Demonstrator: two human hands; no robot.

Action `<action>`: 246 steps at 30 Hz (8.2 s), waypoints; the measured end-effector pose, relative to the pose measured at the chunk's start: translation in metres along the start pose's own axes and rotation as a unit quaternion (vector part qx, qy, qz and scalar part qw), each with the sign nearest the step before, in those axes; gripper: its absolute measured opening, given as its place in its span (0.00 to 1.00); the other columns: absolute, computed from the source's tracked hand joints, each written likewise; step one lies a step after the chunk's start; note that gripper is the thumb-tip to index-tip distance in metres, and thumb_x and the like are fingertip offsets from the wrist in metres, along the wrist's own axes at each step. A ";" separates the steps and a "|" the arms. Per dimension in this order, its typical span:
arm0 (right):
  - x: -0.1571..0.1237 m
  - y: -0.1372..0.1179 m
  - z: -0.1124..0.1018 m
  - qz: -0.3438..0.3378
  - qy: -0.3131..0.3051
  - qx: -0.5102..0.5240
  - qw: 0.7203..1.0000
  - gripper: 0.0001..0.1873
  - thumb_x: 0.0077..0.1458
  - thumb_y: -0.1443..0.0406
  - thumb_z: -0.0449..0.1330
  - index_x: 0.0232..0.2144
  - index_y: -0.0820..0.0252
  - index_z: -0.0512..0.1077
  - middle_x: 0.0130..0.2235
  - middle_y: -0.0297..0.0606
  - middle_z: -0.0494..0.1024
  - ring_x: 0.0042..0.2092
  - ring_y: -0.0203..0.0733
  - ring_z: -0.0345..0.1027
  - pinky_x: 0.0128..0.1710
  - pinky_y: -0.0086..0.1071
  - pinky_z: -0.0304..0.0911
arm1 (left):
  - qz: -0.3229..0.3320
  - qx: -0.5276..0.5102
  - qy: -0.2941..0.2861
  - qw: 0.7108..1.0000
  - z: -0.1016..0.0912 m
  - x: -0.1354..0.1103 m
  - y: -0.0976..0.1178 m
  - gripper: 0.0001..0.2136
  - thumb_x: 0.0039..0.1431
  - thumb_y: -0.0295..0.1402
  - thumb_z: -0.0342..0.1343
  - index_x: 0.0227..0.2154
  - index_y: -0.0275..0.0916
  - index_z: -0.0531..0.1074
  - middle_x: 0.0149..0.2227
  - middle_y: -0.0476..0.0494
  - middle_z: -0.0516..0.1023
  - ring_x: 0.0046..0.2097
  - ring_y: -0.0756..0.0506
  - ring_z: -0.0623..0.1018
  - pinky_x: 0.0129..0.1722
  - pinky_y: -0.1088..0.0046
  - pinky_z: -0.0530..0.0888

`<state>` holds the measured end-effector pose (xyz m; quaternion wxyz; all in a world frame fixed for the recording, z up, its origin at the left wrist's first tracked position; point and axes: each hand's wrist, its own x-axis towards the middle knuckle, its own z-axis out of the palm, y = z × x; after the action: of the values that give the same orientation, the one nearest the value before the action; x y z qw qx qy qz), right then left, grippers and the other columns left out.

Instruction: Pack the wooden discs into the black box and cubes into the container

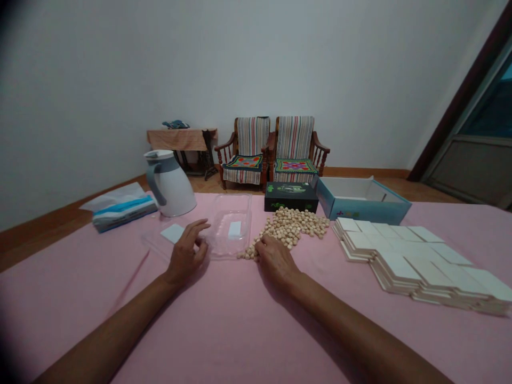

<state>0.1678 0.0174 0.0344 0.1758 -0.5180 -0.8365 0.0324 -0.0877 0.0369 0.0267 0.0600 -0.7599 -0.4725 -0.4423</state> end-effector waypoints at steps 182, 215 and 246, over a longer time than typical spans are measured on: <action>0.046 -0.010 -0.048 -0.037 0.131 0.218 0.966 0.07 0.52 0.71 0.56 0.35 0.60 0.71 0.34 0.35 0.74 0.30 0.32 0.67 0.33 0.28 0.60 | 0.043 0.008 -0.010 0.999 0.006 -0.005 0.007 0.19 0.59 0.26 0.51 0.54 0.43 0.61 0.58 0.37 0.64 0.36 0.52 0.76 0.39 0.70 0.77; -0.061 0.054 0.000 0.000 0.129 0.208 0.970 0.07 0.60 0.69 0.50 0.34 0.58 0.68 0.34 0.39 0.70 0.35 0.39 0.65 0.36 0.33 0.61 | 0.149 0.070 -0.246 0.955 0.036 0.017 0.063 0.08 0.64 0.31 0.46 0.37 0.40 0.71 0.34 0.45 0.73 0.32 0.50 0.75 0.31 0.75 0.71; -0.060 0.059 0.008 -0.016 0.124 0.190 0.974 0.06 0.59 0.70 0.51 0.33 0.59 0.67 0.33 0.38 0.69 0.35 0.39 0.63 0.36 0.33 0.60 | 0.096 0.197 -0.341 0.914 0.062 0.016 0.075 0.11 0.65 0.30 0.43 0.31 0.37 0.70 0.31 0.44 0.73 0.33 0.47 0.74 0.31 0.73 0.69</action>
<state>0.2400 -0.0070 -0.0023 0.3739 -0.4618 -0.7948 0.1235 0.0112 0.0381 0.0258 0.0859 -0.8791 -0.4666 -0.0462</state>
